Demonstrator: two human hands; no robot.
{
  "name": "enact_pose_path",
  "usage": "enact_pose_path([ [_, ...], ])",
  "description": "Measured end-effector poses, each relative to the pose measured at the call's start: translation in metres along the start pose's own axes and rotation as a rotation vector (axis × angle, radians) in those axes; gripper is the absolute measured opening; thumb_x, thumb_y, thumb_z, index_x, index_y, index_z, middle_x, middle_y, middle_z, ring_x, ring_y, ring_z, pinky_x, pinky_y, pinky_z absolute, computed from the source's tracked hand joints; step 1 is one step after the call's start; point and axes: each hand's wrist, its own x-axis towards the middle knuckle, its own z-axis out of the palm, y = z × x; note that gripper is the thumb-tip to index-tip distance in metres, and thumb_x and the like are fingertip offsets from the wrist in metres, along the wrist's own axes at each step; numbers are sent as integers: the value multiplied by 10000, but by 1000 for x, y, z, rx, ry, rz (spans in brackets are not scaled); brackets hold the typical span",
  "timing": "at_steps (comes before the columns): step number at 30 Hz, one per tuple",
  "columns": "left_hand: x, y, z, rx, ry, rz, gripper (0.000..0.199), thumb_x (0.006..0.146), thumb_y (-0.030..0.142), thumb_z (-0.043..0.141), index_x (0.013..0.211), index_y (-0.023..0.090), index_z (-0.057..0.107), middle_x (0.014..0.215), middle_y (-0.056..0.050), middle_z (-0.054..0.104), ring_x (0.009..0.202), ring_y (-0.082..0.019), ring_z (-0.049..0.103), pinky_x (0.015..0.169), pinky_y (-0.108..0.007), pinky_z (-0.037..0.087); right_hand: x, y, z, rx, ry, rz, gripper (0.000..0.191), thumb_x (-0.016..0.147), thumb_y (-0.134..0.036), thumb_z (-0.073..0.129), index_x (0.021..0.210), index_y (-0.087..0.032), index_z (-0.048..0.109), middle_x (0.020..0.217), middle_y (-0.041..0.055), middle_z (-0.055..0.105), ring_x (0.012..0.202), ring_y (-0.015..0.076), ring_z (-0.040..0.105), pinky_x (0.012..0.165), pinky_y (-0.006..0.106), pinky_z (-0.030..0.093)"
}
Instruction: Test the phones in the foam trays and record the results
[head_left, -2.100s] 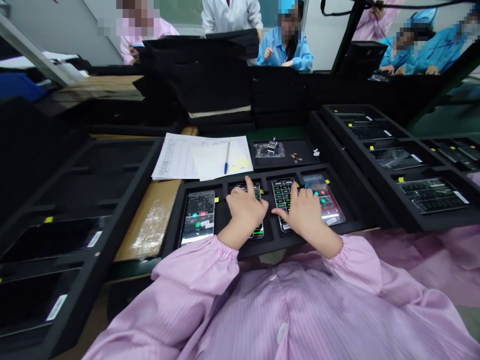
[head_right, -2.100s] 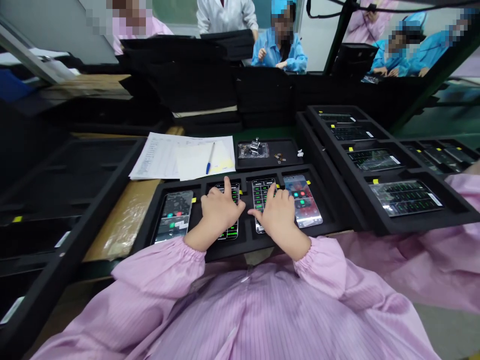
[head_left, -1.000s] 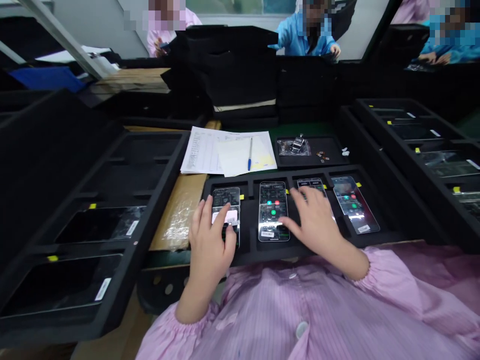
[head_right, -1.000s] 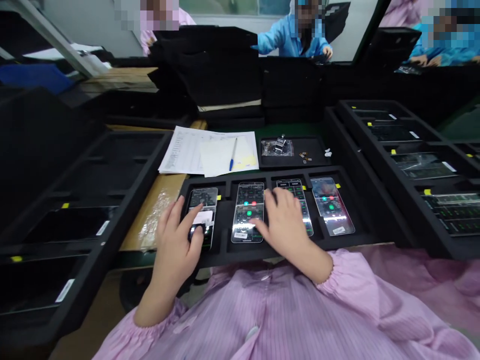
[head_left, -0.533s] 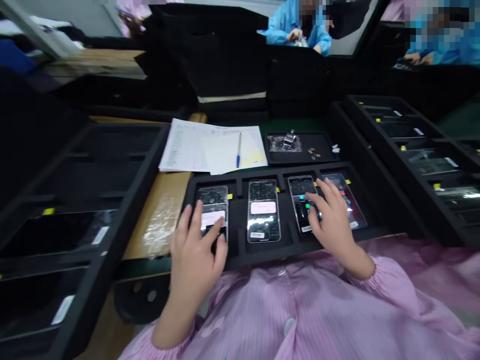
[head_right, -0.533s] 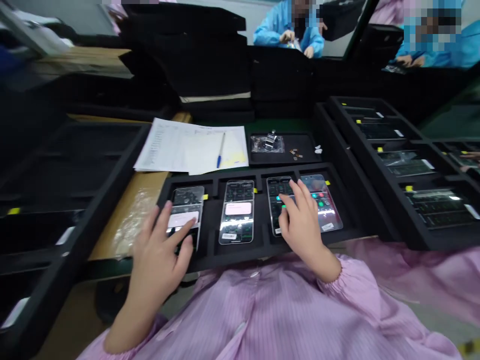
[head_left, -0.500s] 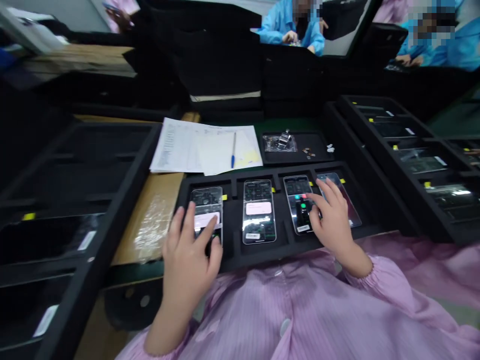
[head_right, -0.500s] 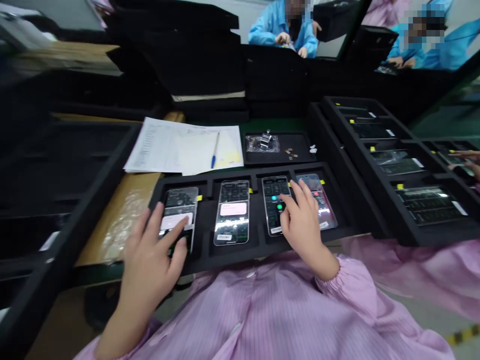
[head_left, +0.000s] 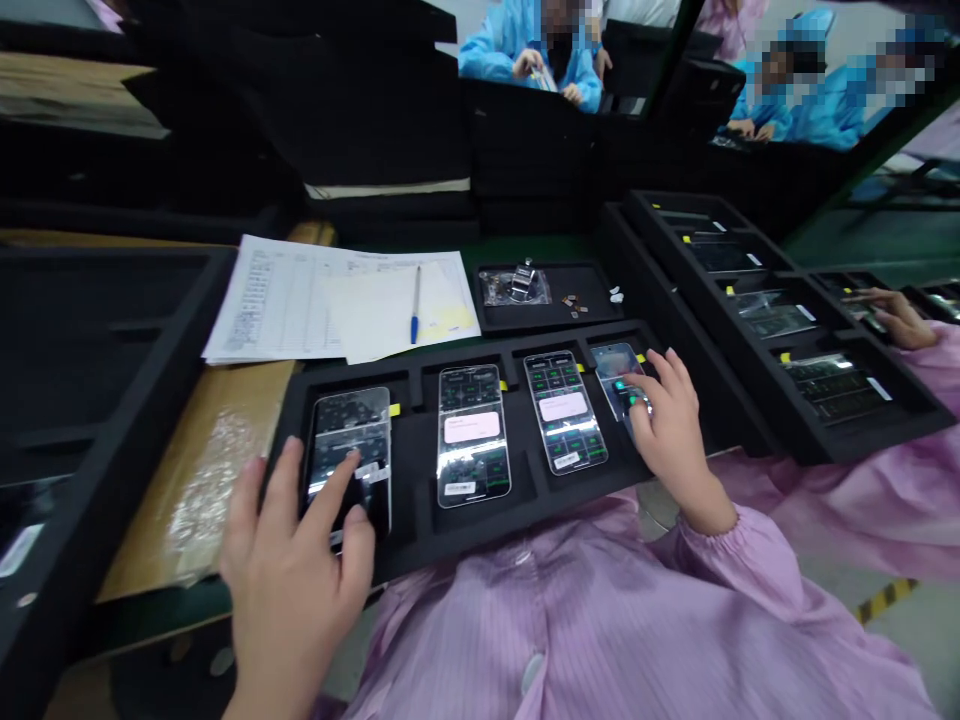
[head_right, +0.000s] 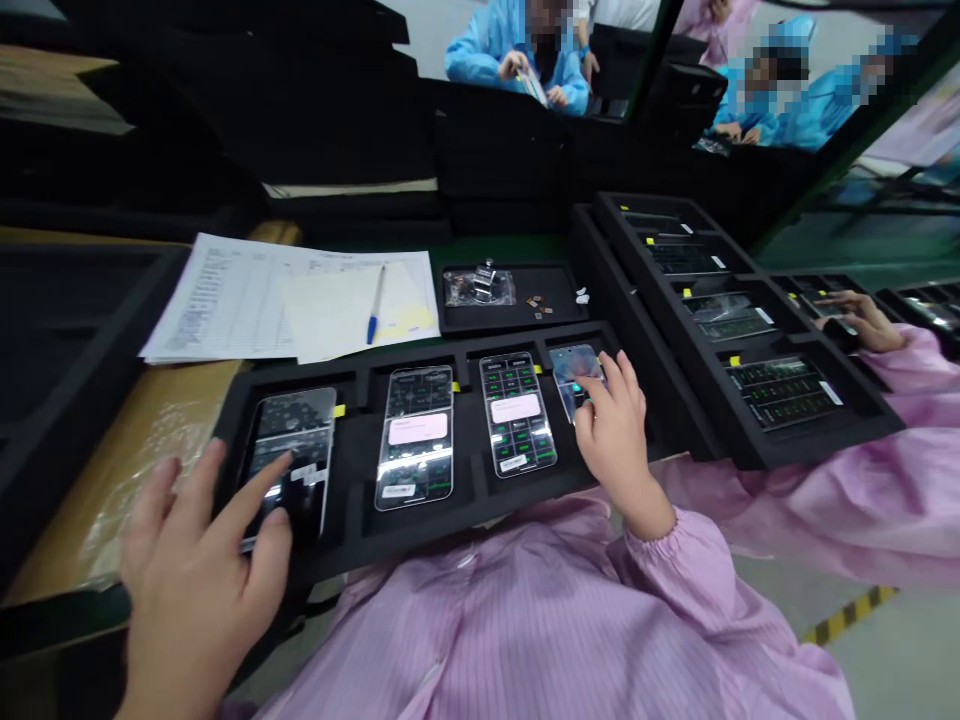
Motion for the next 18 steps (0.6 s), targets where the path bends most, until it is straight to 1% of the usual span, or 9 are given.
enact_pose_path([
  [2,4,4,-1,-31,34,5,803,888,174,522,1542,512,201,1662,148,101,1506,-421,189,1209,-688,226,0,13,-3,-39,7,45,371,877,-152,401,1098,-170,699,1446,156,510,1448,346,330,1080,601,399],
  [4,8,7,-3,-54,39,-14,805,892,192,500,1524,564,166,1645,218,64,1509,-423,172,1211,-699,215,0,23,-5,-70,-8,70,383,882,-149,394,1097,-164,711,1451,159,504,1445,346,332,1080,593,408],
  [6,10,10,-4,-60,10,-18,819,895,196,481,1515,591,120,1634,250,21,1514,-424,145,1212,-707,202,-1,27,-5,-90,-67,59,407,889,-146,389,1137,-159,712,1492,164,457,1456,357,307,1077,597,414],
  [7,11,10,-5,-58,0,-13,824,895,194,479,1517,589,109,1636,245,12,1516,-426,136,1210,-711,200,-1,28,-4,-95,-106,45,419,891,-148,390,1164,-155,707,1517,168,424,1464,369,286,1073,607,414],
  [9,12,12,-4,-56,24,18,814,893,189,498,1531,557,150,1652,200,52,1508,-436,159,1198,-721,217,-2,28,-4,-87,-156,15,430,892,-150,392,1200,-145,693,1553,176,368,1477,387,251,1074,625,405],
  [11,14,17,-1,-68,37,63,774,893,183,511,1545,489,230,1666,130,111,1502,-442,182,1186,-723,239,-4,28,-4,-45,-121,6,433,884,-140,386,1201,-127,681,1549,185,372,1472,368,272,1104,612,384],
  [15,22,36,10,-122,-30,158,621,900,171,494,1491,339,408,1660,-11,218,1500,-427,213,1182,-689,273,-11,31,-5,34,27,68,390,864,-132,373,1096,-122,686,1394,197,541,1346,313,473,1115,559,408],
  [17,27,46,16,-136,-56,184,524,903,179,479,1419,273,492,1635,-77,279,1496,-424,231,1176,-677,289,-16,33,-5,41,39,94,363,866,-136,372,1027,-128,697,1315,198,599,1276,310,537,1093,549,437],
  [18,29,50,19,-136,-65,190,483,905,184,472,1383,236,525,1617,-115,308,1493,-428,237,1169,-675,297,-18,35,-5,41,37,94,359,868,-138,374,1016,-126,701,1306,199,605,1275,313,538,1089,549,442],
])
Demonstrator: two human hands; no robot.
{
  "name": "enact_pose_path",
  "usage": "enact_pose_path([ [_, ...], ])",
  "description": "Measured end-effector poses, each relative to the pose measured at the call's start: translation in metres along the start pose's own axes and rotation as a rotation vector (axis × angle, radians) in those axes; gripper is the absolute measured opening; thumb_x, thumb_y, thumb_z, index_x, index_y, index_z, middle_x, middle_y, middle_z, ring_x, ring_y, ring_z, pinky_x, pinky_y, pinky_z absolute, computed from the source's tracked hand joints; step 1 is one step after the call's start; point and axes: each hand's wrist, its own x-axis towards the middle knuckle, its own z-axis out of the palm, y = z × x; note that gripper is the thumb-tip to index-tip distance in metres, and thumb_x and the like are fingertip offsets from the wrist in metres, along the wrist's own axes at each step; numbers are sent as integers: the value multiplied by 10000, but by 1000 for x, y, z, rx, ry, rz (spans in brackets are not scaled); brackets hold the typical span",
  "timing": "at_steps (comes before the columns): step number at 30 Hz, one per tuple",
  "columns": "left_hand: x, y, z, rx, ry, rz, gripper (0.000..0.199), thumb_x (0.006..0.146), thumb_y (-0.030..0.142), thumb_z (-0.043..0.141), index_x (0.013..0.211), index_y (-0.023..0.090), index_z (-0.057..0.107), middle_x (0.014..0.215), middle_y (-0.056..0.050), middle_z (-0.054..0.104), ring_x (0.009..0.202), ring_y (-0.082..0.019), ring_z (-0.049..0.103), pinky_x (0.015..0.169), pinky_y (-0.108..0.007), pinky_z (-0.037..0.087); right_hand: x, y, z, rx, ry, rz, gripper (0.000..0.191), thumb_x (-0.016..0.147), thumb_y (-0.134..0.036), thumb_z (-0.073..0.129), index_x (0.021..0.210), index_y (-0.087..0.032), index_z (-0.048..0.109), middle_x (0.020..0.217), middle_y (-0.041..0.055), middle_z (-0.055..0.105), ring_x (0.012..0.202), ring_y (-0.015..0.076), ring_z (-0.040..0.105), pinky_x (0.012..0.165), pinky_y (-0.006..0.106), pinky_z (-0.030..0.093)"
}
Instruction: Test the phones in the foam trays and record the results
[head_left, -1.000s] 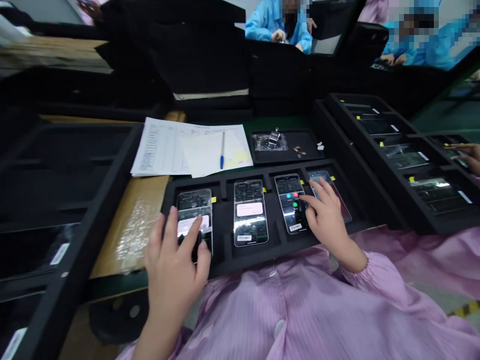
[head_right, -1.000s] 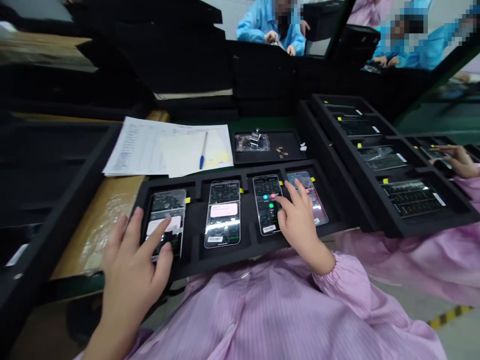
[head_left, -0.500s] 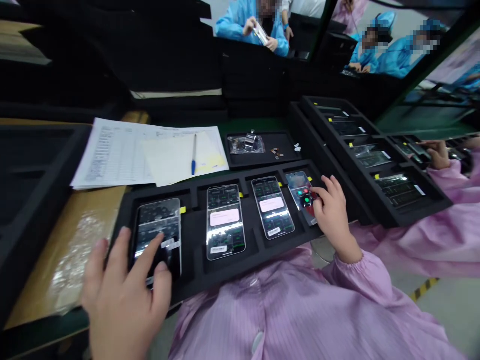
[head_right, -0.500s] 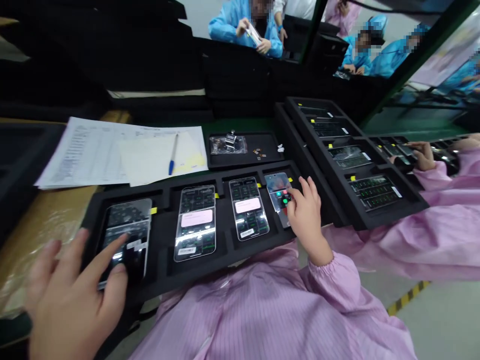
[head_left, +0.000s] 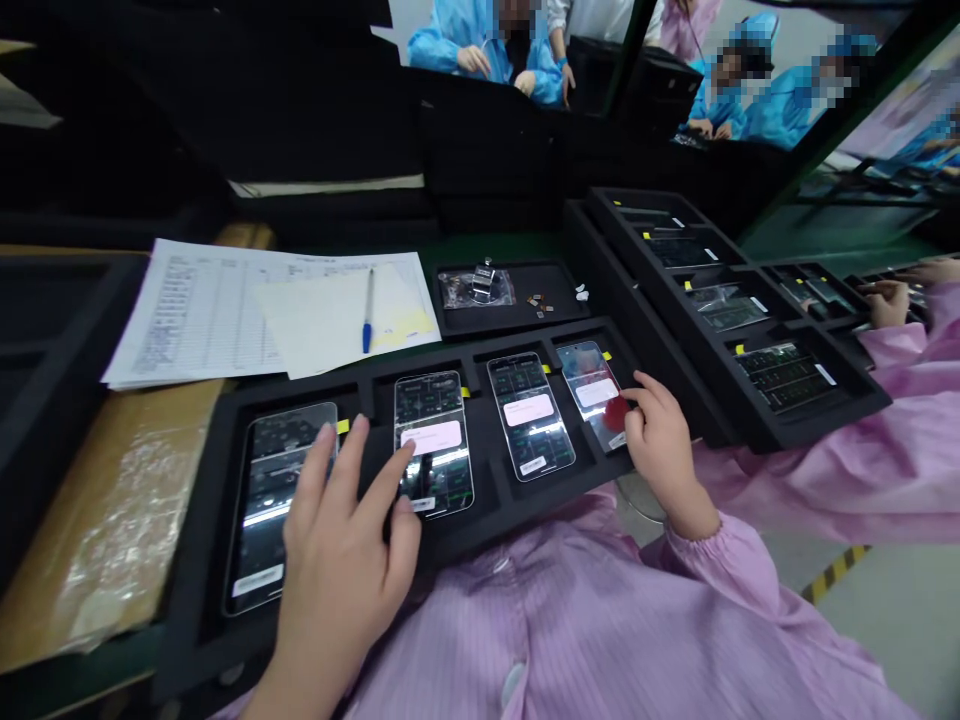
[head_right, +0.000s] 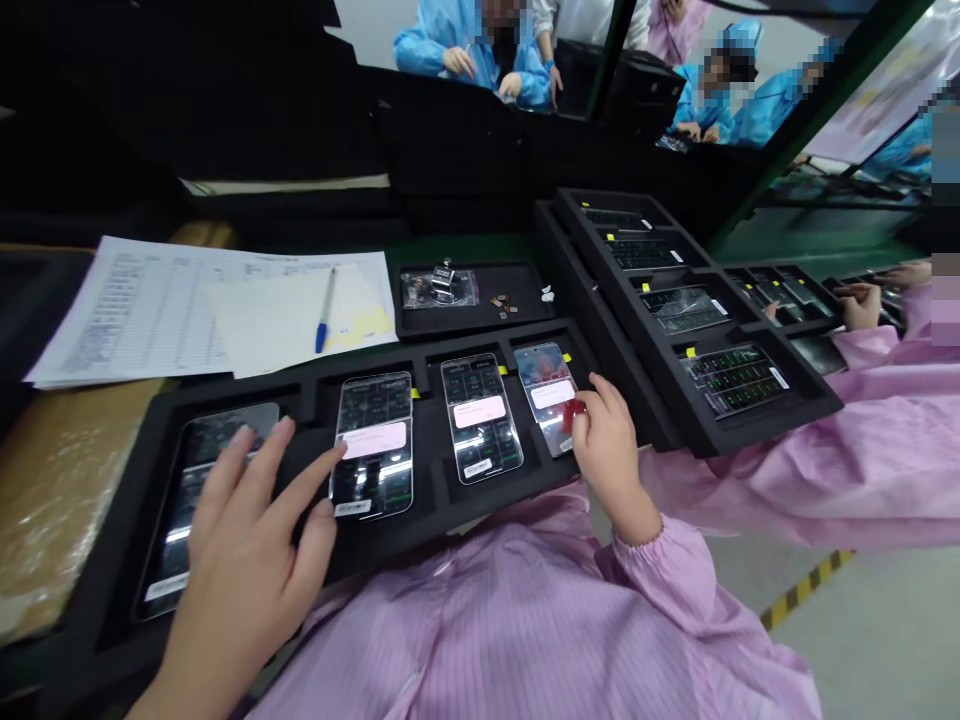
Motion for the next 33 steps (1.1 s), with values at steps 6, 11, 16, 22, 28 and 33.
enact_pose_path([
  [6,9,10,11,33,-43,-1,386,914,196,456,1251,114,627,1510,-231,428,1463,-440,297,1132,-659,351,-2,2,-3,-63,-95,-70,405,900,-136,378,1139,-121,705,1510,188,432,1439,353,348,1120,605,385],
  [11,13,18,15,59,-54,39,378,904,180,457,1199,84,674,1467,-258,464,1437,-447,335,1082,-648,406,0,-29,1,8,-178,-256,405,899,-132,415,1211,-122,673,1559,194,361,1466,344,308,1128,577,381],
  [16,14,24,15,89,-91,14,390,895,185,462,1205,111,686,1503,-241,439,1453,-427,323,1073,-615,422,-2,-57,7,-25,-360,-383,408,932,-167,440,1293,-164,629,1635,160,217,1517,389,126,1156,650,271],
  [22,11,27,19,108,-214,-27,429,917,242,467,1306,185,638,1605,-197,305,1500,-416,230,1115,-643,350,-6,-52,6,32,-271,-320,443,924,-154,414,1341,-158,560,1649,148,176,1519,385,124,1159,667,257],
  [28,-1,2,-8,47,-28,-59,471,926,203,452,1386,175,550,1641,-146,246,1525,-393,149,1180,-642,270,-5,-29,1,135,-60,-123,407,924,-192,395,1289,-160,572,1501,171,453,1417,308,406,1139,573,377],
  [33,-18,-35,-39,66,165,-297,483,962,237,446,1437,284,517,1602,-62,363,1496,-361,272,1226,-619,201,-4,-9,0,85,9,17,392,924,-235,402,1244,-110,589,1425,213,521,1354,318,475,1126,557,396],
])
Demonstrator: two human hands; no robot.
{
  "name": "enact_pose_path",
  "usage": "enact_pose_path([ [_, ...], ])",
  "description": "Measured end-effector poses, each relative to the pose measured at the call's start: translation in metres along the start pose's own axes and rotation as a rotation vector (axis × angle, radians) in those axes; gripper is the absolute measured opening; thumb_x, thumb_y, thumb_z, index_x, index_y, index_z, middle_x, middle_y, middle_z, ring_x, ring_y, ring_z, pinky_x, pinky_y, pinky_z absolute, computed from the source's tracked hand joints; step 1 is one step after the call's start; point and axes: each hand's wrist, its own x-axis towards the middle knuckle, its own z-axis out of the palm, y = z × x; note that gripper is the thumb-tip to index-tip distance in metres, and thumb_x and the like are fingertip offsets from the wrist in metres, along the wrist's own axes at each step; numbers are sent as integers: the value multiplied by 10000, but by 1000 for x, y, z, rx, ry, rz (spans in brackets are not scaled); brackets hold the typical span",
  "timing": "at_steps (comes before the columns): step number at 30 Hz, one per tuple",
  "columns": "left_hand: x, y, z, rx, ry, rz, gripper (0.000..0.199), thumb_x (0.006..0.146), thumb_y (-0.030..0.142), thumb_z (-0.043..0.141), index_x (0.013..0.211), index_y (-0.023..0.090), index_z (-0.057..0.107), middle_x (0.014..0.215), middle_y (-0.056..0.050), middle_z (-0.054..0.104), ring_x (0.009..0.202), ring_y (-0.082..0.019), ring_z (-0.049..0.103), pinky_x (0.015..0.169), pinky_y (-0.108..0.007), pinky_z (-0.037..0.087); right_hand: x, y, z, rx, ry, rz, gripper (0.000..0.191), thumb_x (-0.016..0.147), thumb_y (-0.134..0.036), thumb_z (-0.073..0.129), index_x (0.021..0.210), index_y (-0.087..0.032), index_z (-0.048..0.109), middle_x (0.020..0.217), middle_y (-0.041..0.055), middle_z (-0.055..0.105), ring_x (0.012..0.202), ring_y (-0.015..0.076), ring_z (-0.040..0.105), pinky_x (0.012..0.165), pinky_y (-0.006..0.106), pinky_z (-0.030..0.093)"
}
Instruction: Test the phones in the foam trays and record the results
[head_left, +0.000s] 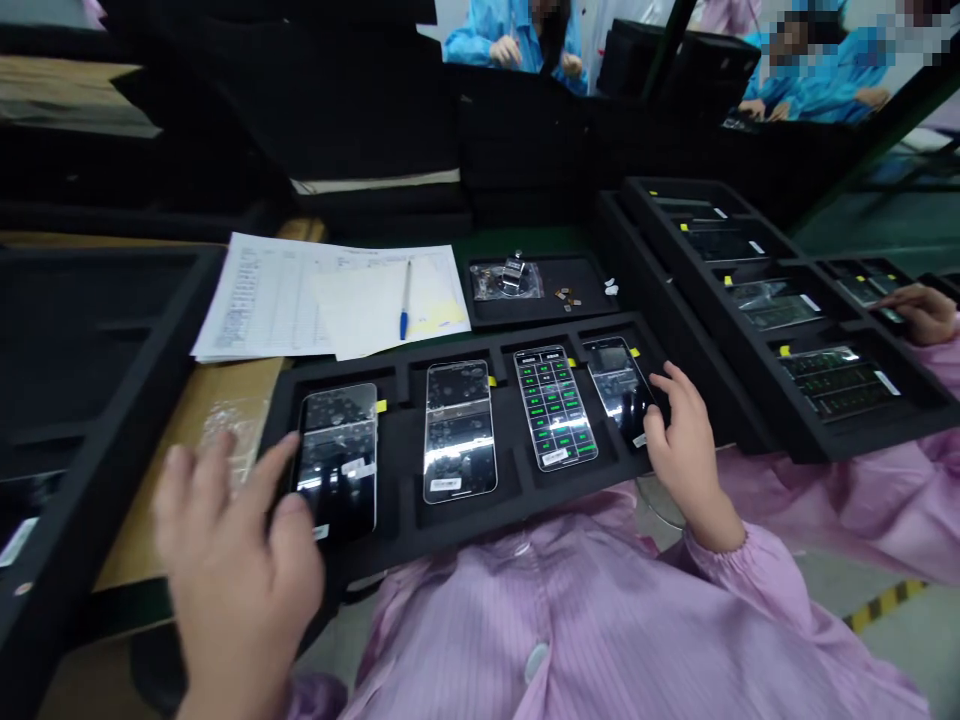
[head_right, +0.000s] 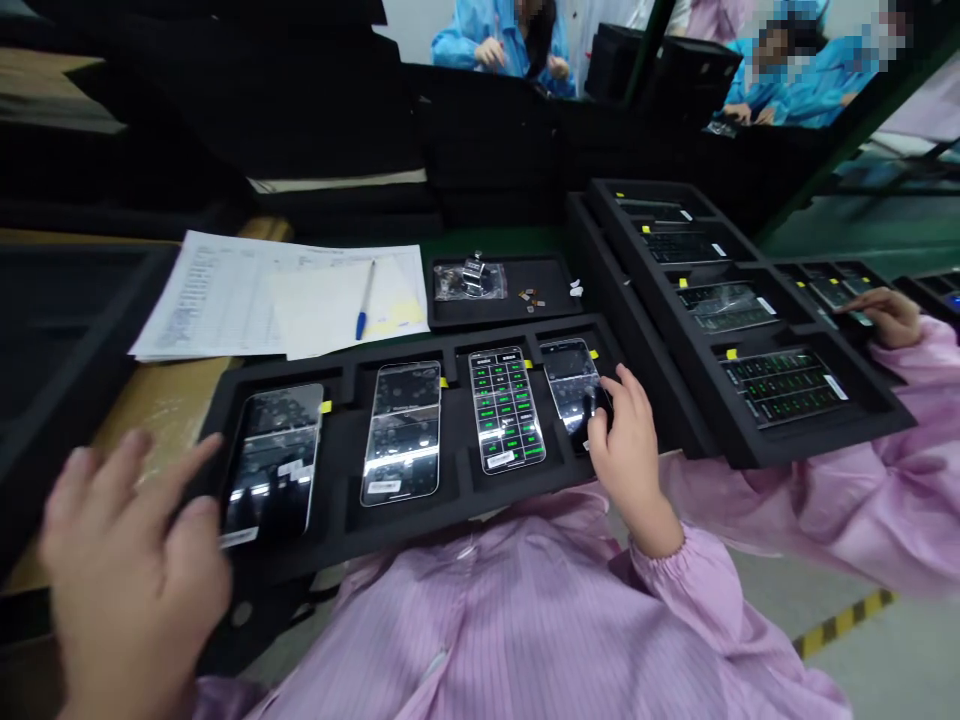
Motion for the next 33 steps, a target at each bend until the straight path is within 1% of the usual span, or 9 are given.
enact_pose_path([
  [3,-5,-15,-4,5,52,-179,453,986,318,408,1397,226,575,1515,-97,491,1431,-339,407,1214,-545,294,-1,1,1,-25,-39,24,380,919,-260,421,1214,-103,600,1430,231,510,1358,344,466,1119,579,390],
  [6,-9,-21,-2,17,11,-276,476,996,353,375,1331,117,617,1437,-170,556,1357,-338,503,1173,-504,378,2,-11,2,-4,-91,-28,383,924,-268,434,1211,-82,606,1446,254,486,1373,360,447,1118,588,389],
  [12,-10,-22,3,59,-129,-317,486,984,327,362,1388,130,547,1425,-151,571,1334,-331,527,1128,-527,428,51,-64,-1,50,-302,-323,351,938,-222,434,1196,-122,649,1328,179,619,1264,312,570,1082,514,462],
  [15,-10,-23,3,51,-129,-336,562,950,361,321,1378,78,551,1407,-182,579,1298,-354,554,1088,-544,455,77,-80,-2,-110,-419,-313,333,927,-156,428,1134,-135,687,1188,146,698,1125,309,651,991,477,518],
  [18,-10,-23,2,20,-143,-372,625,934,404,292,1374,42,549,1410,-204,569,1304,-379,542,1090,-562,444,73,-78,0,-193,-516,-250,312,915,-120,422,1033,-139,710,1091,139,726,1040,305,679,941,450,531],
  [21,-8,-21,1,4,-157,-377,666,930,432,271,1384,22,535,1426,-214,551,1317,-391,528,1104,-571,426,45,-70,11,-121,-477,-149,327,916,-160,423,1112,-111,680,1109,156,715,1036,302,674,948,448,529],
  [25,-5,-19,2,19,-188,-373,698,926,447,254,1398,2,510,1431,-231,540,1331,-391,515,1099,-561,436,10,-67,32,-72,-303,-90,494,879,-201,395,1308,-8,549,1231,230,645,1239,372,549,1047,554,446],
  [28,-5,-20,3,36,-204,-373,695,936,448,249,1420,7,482,1446,-232,524,1349,-383,499,1105,-551,433,1,-68,41,53,-261,-49,569,848,-213,392,1366,11,466,1290,244,602,1267,354,522,1074,552,429],
  [33,-8,-19,2,70,-214,-391,660,951,434,260,1465,59,437,1470,-201,511,1326,-394,520,1058,-567,468,-1,-65,44,165,-243,-28,576,815,-226,412,1369,-70,437,1231,186,650,1224,342,545,1083,598,394],
])
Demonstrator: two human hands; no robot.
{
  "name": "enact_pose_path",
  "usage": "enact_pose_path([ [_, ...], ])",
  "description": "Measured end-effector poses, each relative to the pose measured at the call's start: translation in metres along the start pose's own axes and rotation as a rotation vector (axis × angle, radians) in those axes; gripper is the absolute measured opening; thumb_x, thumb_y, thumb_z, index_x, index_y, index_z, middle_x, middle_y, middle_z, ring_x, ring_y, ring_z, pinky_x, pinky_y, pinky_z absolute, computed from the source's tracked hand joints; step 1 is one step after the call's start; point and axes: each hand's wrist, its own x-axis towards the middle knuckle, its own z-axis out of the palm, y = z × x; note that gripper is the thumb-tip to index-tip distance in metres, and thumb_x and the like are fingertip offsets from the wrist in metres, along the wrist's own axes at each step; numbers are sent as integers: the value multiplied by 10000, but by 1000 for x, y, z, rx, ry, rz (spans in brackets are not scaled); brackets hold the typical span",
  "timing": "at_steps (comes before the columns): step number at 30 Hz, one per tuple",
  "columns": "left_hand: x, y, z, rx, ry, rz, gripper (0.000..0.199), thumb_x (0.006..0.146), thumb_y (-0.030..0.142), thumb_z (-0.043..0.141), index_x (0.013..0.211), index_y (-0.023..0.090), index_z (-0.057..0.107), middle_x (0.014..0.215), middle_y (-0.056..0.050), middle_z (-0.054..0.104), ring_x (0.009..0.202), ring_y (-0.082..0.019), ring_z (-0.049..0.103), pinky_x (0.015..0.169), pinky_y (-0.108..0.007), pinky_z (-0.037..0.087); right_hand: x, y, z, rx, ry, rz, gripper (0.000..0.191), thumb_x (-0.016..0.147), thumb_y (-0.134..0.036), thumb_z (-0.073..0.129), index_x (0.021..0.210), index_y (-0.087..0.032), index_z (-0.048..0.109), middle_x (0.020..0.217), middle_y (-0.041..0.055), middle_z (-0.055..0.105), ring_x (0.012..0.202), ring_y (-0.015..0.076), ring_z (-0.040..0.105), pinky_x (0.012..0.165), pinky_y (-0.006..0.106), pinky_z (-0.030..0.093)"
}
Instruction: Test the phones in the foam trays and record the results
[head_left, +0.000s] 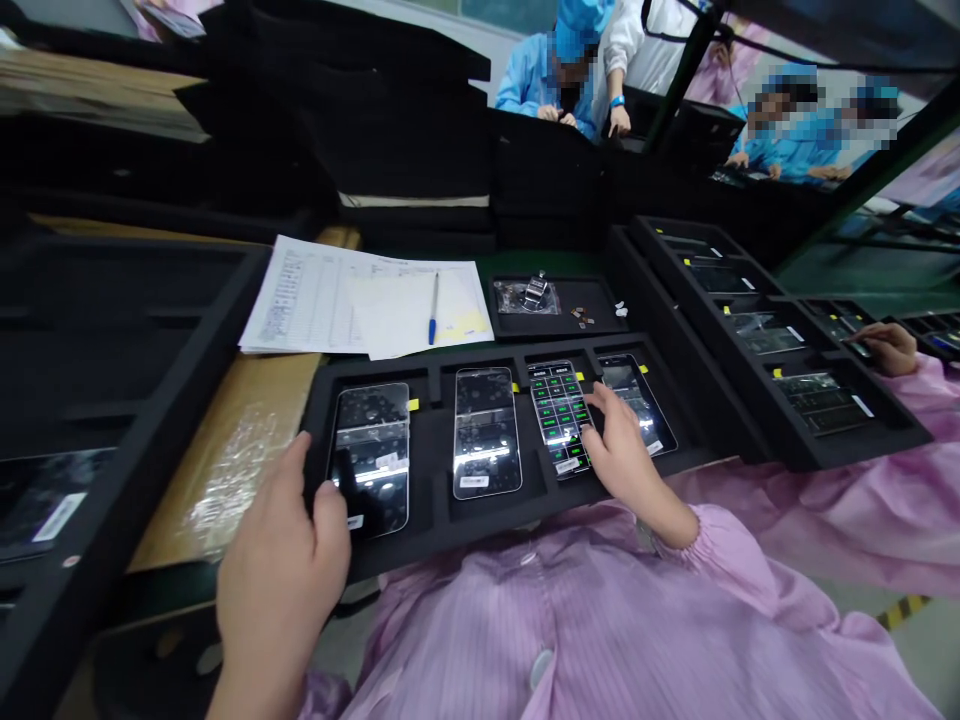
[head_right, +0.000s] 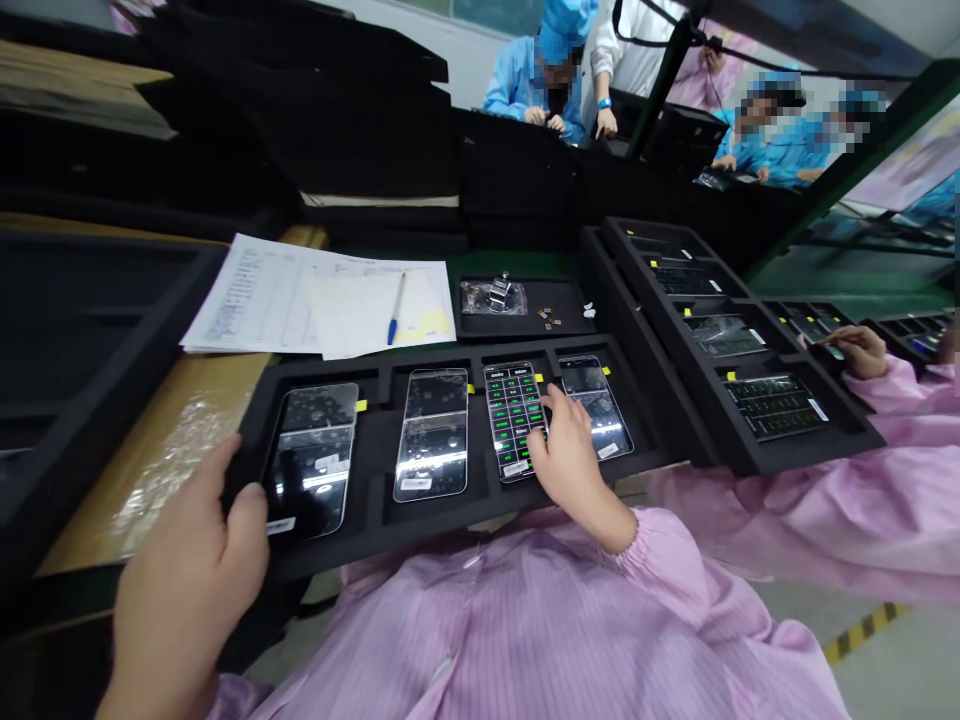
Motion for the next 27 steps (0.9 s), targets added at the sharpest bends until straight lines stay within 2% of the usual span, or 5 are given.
enact_pose_path([
  [5,-1,6,-2,62,-17,-17,670,942,451,274,1494,90,392,1465,-182,523,1252,-446,565,964,-622,505,-2,3,-2,88,2,-6,570,792,-232,428,1348,-110,440,1235,173,658,1225,341,549,1077,612,388],
  [12,0,9,-3,104,-45,-60,691,934,492,275,1512,123,359,1484,-161,511,1253,-429,572,942,-593,528,-2,3,-9,214,-59,45,588,784,-232,450,1361,-126,422,1290,182,631,1251,334,543,1063,608,417],
  [17,1,12,-3,164,-65,-81,710,927,505,251,1517,122,349,1480,-159,515,1217,-432,596,925,-586,536,-3,3,-9,210,-55,27,596,780,-213,456,1371,-154,412,1292,167,636,1258,322,560,1112,641,368],
  [23,2,11,-2,204,-84,-89,699,936,506,247,1532,147,313,1475,-146,524,1173,-431,620,903,-588,542,-3,1,-10,71,-75,-64,593,824,-206,430,1405,-86,411,1292,194,627,1259,307,560,1178,628,283],
  [27,1,10,-2,165,-75,-84,654,949,466,278,1532,171,309,1469,-132,533,1192,-430,607,919,-603,532,-3,-7,-11,-168,-168,-132,514,888,-212,407,1387,-154,518,1337,159,591,1344,346,454,1167,677,231],
])
